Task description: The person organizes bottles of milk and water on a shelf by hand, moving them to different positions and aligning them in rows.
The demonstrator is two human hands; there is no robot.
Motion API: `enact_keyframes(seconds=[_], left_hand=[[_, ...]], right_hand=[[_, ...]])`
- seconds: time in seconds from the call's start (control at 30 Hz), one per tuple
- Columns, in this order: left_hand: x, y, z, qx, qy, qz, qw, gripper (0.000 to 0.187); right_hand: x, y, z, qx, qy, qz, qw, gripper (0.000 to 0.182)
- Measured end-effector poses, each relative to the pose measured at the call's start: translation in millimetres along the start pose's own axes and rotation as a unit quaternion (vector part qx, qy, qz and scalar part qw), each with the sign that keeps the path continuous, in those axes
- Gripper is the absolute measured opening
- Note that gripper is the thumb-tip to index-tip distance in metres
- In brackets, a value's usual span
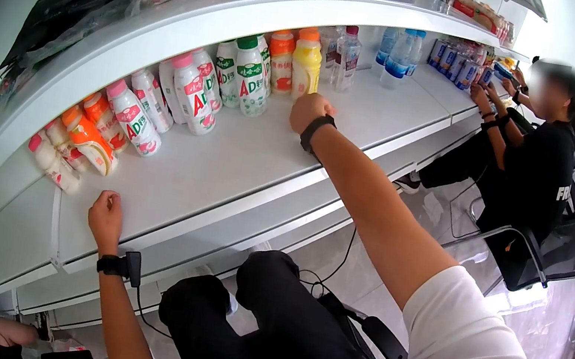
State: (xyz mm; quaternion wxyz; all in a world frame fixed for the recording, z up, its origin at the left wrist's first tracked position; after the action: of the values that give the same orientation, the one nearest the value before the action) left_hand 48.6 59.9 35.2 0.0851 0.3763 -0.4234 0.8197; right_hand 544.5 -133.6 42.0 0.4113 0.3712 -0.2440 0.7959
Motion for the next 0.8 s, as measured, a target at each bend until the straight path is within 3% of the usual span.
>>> enact_keyframes(seconds=[0.33, 0.43, 0.8], left_hand=[[5, 0, 8, 0.022, -0.004, -0.019, 1.0, 0.018], [2, 1, 3, 0.017, 0.0, -0.008, 1.0, 0.017], [0, 1, -2, 0.025, 0.034, 0.001, 0.999, 0.015]], right_hand=[[-6, -7, 4, -0.012, -0.062, -0.02, 0.998, 0.029], [5, 7, 12, 0.031, -0.077, -0.053, 0.995, 0.032], [13, 18, 48, 0.046, -0.251, 0.054, 0.965, 0.025]])
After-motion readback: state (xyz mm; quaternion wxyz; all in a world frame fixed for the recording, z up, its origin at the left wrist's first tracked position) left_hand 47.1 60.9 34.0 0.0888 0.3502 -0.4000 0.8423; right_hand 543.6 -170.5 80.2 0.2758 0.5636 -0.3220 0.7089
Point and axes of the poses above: each hand's wrist, its own y-axis away from the middle knuckle, its own x-axis out of the back of the hand, z = x × y, the point moved 7 cm from there along -y, towards the middle knuckle, and after that the axes turned 11 degrees about -x, right-handed, at the moved point
